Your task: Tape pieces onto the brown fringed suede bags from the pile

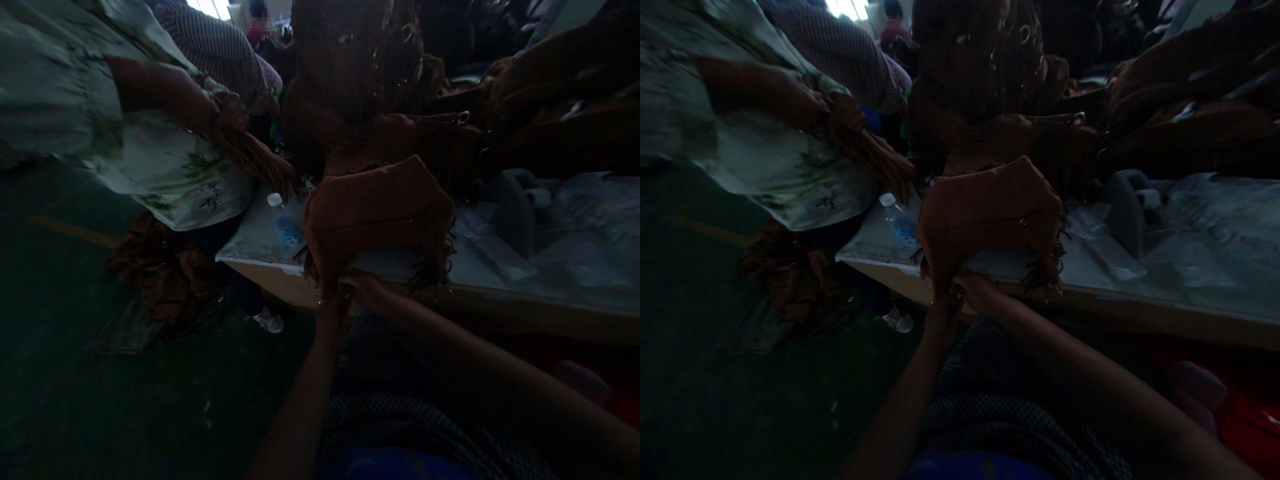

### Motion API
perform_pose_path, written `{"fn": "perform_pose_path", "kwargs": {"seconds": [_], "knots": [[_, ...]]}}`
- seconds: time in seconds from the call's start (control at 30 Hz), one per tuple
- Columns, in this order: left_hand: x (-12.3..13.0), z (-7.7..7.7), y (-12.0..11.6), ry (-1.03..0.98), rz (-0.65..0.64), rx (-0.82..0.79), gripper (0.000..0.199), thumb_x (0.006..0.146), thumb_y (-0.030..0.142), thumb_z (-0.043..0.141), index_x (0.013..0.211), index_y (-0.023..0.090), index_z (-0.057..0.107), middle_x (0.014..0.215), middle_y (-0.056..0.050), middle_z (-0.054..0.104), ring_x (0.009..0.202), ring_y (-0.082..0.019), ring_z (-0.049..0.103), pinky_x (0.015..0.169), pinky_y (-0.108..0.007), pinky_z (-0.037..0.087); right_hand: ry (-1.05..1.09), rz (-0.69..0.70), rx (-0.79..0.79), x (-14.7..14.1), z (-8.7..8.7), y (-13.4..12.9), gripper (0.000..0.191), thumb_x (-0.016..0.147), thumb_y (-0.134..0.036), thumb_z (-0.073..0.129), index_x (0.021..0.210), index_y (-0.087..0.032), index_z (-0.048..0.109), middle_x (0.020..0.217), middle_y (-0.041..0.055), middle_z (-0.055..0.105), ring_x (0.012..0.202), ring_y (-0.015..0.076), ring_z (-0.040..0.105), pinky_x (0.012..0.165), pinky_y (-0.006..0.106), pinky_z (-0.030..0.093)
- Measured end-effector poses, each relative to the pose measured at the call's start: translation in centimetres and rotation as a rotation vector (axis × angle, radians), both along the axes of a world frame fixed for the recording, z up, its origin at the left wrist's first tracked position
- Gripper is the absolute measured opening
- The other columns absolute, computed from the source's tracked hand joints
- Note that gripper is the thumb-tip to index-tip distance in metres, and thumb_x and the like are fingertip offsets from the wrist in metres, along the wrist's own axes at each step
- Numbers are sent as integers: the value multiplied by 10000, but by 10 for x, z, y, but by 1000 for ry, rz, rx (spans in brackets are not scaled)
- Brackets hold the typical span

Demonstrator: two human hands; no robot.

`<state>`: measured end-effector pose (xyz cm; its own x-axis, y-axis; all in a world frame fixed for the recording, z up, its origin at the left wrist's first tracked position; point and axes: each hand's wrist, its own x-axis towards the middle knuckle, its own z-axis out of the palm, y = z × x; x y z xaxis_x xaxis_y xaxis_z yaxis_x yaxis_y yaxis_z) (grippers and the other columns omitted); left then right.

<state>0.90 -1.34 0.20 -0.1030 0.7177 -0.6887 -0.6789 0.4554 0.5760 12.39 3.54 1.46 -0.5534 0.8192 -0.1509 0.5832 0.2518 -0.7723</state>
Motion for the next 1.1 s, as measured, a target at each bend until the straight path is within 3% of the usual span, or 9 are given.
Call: {"fn": "perform_pose_path", "kwargs": {"seconds": [0.23, 0.4, 0.63, 0.83, 0.97, 1.1], "knots": [[-1, 1, -2, 49, -102, 31, 122, 688, 180, 642, 806, 209, 644, 972, -43, 625, 942, -160, 577, 845, -282, 461, 60, -72, 19, 1, -11, -5, 182, 788, -80, 446, 782, -124, 622, 838, 76, 598, 773, 153, 527, 701, 226, 374], [-5, -4, -5, 124, -95, -24, 150, 670, 221, 669, 815, 213, 630, 969, -50, 625, 909, -171, 587, 790, -279, 479, 39, -110, -49, 0, -13, -5, 168, 785, -126, 476, 727, -135, 634, 747, 47, 593, 700, 137, 528, 624, 209, 349], [3, -8, -2, 186, -65, -111, 185, 651, 272, 686, 807, 199, 620, 850, -40, 615, 793, -155, 584, 739, -302, 497, 49, -181, -59, -2, -14, -11, 190, 780, -130, 477, 805, -128, 666, 826, 75, 624, 770, 167, 558, 678, 228, 381], [11, -4, 2, 229, -68, -155, 277, 636, 317, 680, 872, 189, 610, 818, -27, 595, 700, -123, 552, 688, -298, 489, 220, -274, -233, 6, -19, -16, 215, 775, -175, 488, 885, -140, 669, 904, 58, 641, 842, 163, 567, 752, 237, 412], [15, -8, 1, 290, -43, -89, 269, 632, 316, 680, 861, 195, 608, 831, -17, 597, 699, -117, 551, 692, -295, 481, 249, -320, -456, 9, -12, -9, 276, 808, -298, 448, 814, -113, 653, 792, 45, 640, 703, 131, 560, 626, 203, 413], [14, -12, -3, 245, -57, -24, 296, 663, 262, 660, 951, 239, 593, 943, -28, 626, 777, -143, 593, 689, -279, 472, 119, -338, -410, 5, -9, 4, 291, 783, -342, 453, 710, -123, 630, 641, 7, 584, 606, 109, 515, 526, 180, 348]]}}
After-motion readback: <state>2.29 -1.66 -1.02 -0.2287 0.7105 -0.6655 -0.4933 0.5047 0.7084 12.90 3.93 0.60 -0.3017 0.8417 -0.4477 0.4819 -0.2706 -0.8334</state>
